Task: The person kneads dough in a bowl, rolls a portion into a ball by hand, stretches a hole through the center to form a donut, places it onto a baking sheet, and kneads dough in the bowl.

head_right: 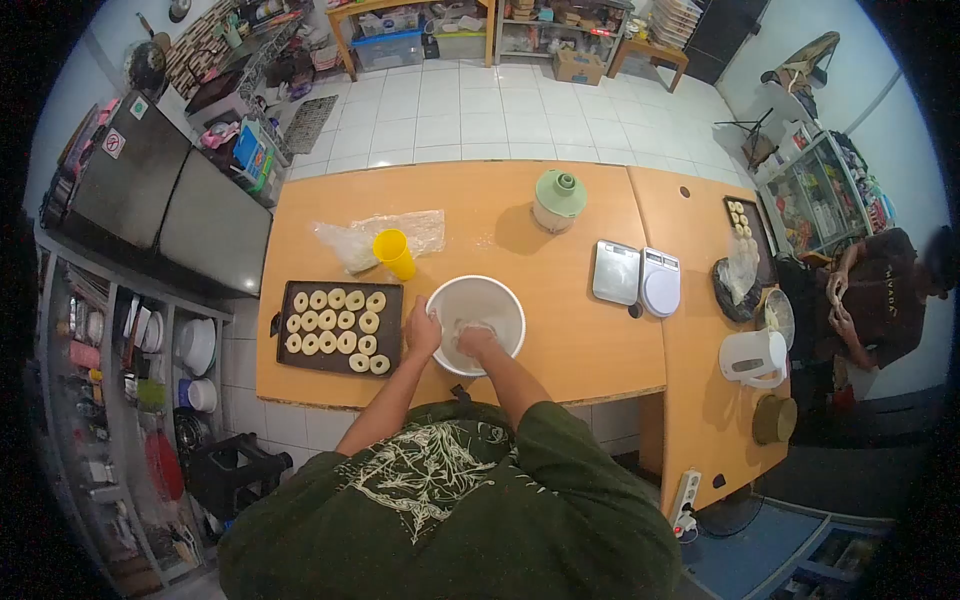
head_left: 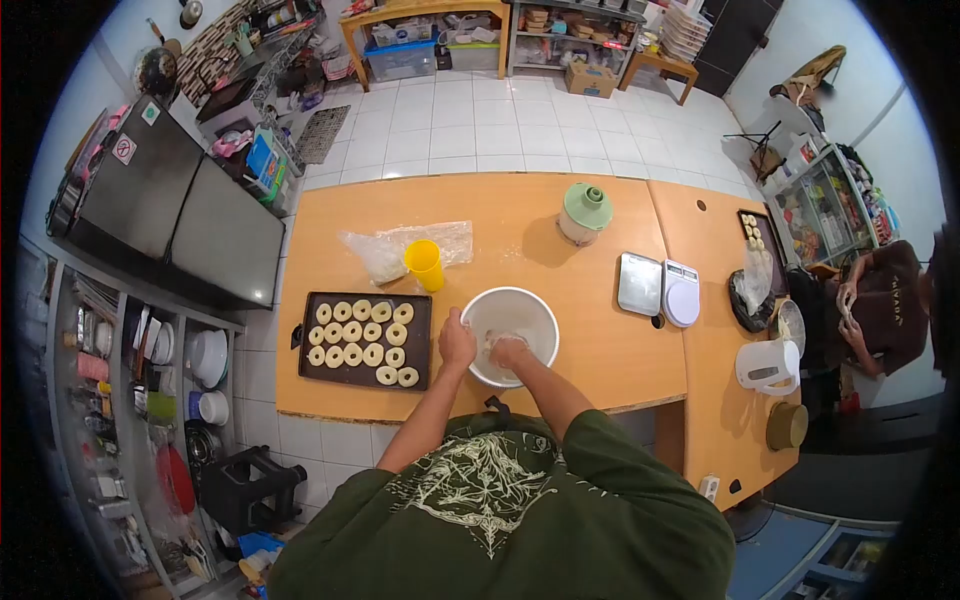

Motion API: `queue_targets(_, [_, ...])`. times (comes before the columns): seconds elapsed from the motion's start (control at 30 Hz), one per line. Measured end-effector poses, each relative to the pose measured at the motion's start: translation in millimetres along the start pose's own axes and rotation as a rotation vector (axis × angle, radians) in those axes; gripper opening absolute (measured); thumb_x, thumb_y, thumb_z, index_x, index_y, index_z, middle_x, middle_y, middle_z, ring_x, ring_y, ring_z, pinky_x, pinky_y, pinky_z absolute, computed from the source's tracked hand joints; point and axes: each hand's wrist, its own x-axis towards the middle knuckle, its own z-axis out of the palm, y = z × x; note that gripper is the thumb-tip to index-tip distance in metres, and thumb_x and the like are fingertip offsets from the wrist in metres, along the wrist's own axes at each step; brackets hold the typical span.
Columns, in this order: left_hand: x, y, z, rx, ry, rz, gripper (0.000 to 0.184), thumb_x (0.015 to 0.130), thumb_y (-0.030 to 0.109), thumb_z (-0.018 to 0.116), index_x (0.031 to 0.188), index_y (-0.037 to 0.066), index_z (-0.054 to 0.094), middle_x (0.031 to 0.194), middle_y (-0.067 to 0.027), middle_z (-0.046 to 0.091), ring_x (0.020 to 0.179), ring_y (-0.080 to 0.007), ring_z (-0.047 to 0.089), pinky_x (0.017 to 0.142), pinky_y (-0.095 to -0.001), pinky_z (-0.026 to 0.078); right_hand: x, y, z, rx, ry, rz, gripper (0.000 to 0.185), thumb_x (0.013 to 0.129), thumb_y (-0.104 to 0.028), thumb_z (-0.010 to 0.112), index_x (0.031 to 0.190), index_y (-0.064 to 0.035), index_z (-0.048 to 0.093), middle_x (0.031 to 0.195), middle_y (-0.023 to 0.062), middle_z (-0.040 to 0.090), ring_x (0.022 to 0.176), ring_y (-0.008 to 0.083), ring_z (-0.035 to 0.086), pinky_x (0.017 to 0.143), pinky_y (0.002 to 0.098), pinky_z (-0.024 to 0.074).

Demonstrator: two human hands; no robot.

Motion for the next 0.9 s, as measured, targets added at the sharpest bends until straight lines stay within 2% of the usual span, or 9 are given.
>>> queue_targets(0.1, [-2,-3,-2,0.031,-0.003,-0.013,0.018,0.085,0.008,0.055,0.102,0.005,0.048,0.095,-0.0213,0.061,0.092,-0.0424,0.059,0.076,-0.052,0.045,3,-5,20,-0.069,-0.087,-0.083,0.054,0.089,-0.038,0.046,0.134,-0.0084,0.046,0.112,0.0193,0.066,0.099,0.0321,0.066,0.086,0.0477,0.0498])
queue_targets(0.2, [2,-3,-3,0.041,-0.007,-0.004,0.019,0.085,0.007,0.055,0.102,0.005,0.048,0.094,-0.0213,0.061,0.092,-0.0424,0.059,0.076,-0.0519,0.045,-19,-24,0,0.005,0.004,-0.037,0.053,0.086,-0.035,0.051,0.129,-0.0047,0.048,0.113,0.0185,0.066,0.103,0.0309,0.065,0.088,0.0474,0.0483])
queue_targets(0.3, [-2,-9,1,0.042,0.007,-0.009,0.019,0.085,0.007,0.055,0.103,0.004,0.048,0.096,-0.0212,0.061,0.092,-0.0423,0.059,0.076,-0.0517,0.045,-36,-25,-16,-0.124,0.067,-0.061,0.052,0.082,-0.029,0.057,0.124,-0.0009,0.049,0.114,0.017,0.064,0.106,0.0345,0.061,0.091,0.0462,0.0463])
queue_targets(0.37, [-3,-5,-1,-0.007,0.065,0.014,0.018,0.087,0.011,0.058,0.101,0.004,0.049,0.094,-0.0225,0.062,0.09,-0.0437,0.059,0.074,-0.0517,0.044,-26,-14,-8,0.156,0.186,0.009,0.05,0.081,-0.024,0.06,0.123,-0.0019,0.044,0.105,0.0288,0.062,0.104,0.0431,0.06,0.093,0.0472,0.0452])
queue_targets(0.4, [-4,-7,2,-0.008,0.061,0.012,0.018,0.087,0.011,0.058,0.101,0.004,0.049,0.094,-0.0225,0.062,0.09,-0.0437,0.059,0.074,-0.0517,0.044,-25,-12,-4,0.156,0.183,0.013,0.05,0.081,-0.024,0.06,0.123,-0.0019,0.044,0.105,0.0288,0.062,0.104,0.0431,0.06,0.093,0.0472,0.0452])
queue_targets(0.47, [-1,-10,6,-0.013,0.1,0.025,0.021,0.086,0.013,0.06,0.102,0.003,0.05,0.095,-0.0212,0.062,0.091,-0.042,0.06,0.075,-0.0503,0.045,-21,-7,3,0.286,0.413,0.101,0.047,0.087,-0.027,0.058,0.122,-0.0017,0.039,0.107,0.0309,0.058,0.106,0.0472,0.056,0.092,0.0502,0.0443])
queue_targets(0.57, [-4,2,-4,-0.018,0.072,-0.038,0.025,0.084,0.018,0.064,0.1,0.003,0.052,0.094,-0.0205,0.063,0.09,-0.0403,0.061,0.076,-0.0485,0.046,-39,-5,-28,0.429,0.375,-0.063,0.048,0.09,-0.033,0.055,0.12,-0.0018,0.035,0.108,0.0332,0.056,0.108,0.0486,0.053,0.088,0.0532,0.0437])
queue_targets(0.77, [1,-1,1,-0.138,0.077,-0.101,0.026,0.086,0.028,0.063,0.094,0.004,0.055,0.086,-0.0188,0.064,0.084,-0.0402,0.062,0.072,-0.0482,0.047,-51,-13,-39,0.55,0.321,0.128,0.049,0.093,-0.036,0.051,0.121,-0.0012,0.032,0.109,0.0349,0.056,0.101,0.0518,0.055,0.088,0.0543,0.0422])
queue_targets(0.9, [0,-1,0,-0.107,0.087,-0.112,0.027,0.088,0.029,0.062,0.093,0.004,0.055,0.08,-0.019,0.065,0.079,-0.0408,0.063,0.07,-0.0486,0.047,-65,-18,-46,0.521,0.32,0.093,0.054,0.093,-0.038,0.051,0.125,-0.0012,0.03,0.102,0.0334,0.059,0.099,0.0503,0.058,0.087,0.0519,0.0439])
